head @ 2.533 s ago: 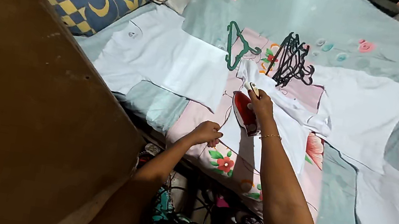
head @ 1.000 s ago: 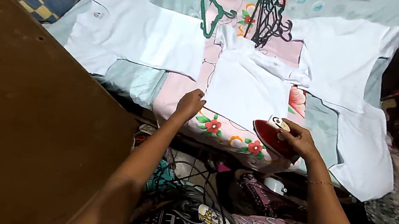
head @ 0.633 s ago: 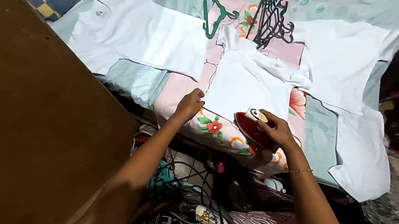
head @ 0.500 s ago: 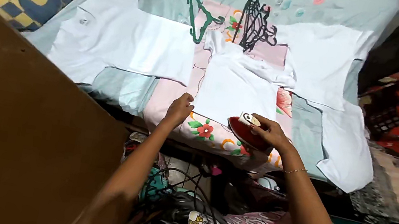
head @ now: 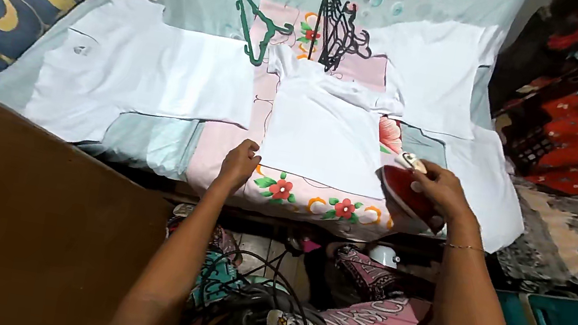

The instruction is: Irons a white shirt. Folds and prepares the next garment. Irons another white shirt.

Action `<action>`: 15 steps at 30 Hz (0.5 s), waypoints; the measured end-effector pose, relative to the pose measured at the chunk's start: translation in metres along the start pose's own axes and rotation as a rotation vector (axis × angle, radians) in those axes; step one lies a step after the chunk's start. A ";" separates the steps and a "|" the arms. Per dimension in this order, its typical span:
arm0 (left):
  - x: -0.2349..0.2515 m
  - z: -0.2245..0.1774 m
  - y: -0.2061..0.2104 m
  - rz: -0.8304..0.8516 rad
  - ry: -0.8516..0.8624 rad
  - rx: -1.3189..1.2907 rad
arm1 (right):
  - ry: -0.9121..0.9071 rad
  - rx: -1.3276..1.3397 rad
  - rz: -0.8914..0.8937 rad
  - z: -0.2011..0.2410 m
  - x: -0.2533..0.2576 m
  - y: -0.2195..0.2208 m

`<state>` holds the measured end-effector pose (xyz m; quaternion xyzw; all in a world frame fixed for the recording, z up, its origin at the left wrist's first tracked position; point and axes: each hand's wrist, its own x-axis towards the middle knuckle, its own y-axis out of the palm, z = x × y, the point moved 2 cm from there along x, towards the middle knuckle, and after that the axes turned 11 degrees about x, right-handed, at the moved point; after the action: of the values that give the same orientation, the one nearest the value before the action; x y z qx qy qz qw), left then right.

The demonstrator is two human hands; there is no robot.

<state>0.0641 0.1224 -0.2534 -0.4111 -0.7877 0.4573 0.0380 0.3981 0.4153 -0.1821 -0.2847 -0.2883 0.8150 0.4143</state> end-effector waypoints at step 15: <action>0.004 -0.009 -0.005 0.015 -0.055 0.055 | -0.023 -0.518 -0.158 -0.031 0.009 0.065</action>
<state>0.0623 0.1300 -0.2456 -0.4030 -0.7726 0.4900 0.0243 0.3823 0.3983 -0.2513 -0.3486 -0.5133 0.6823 0.3866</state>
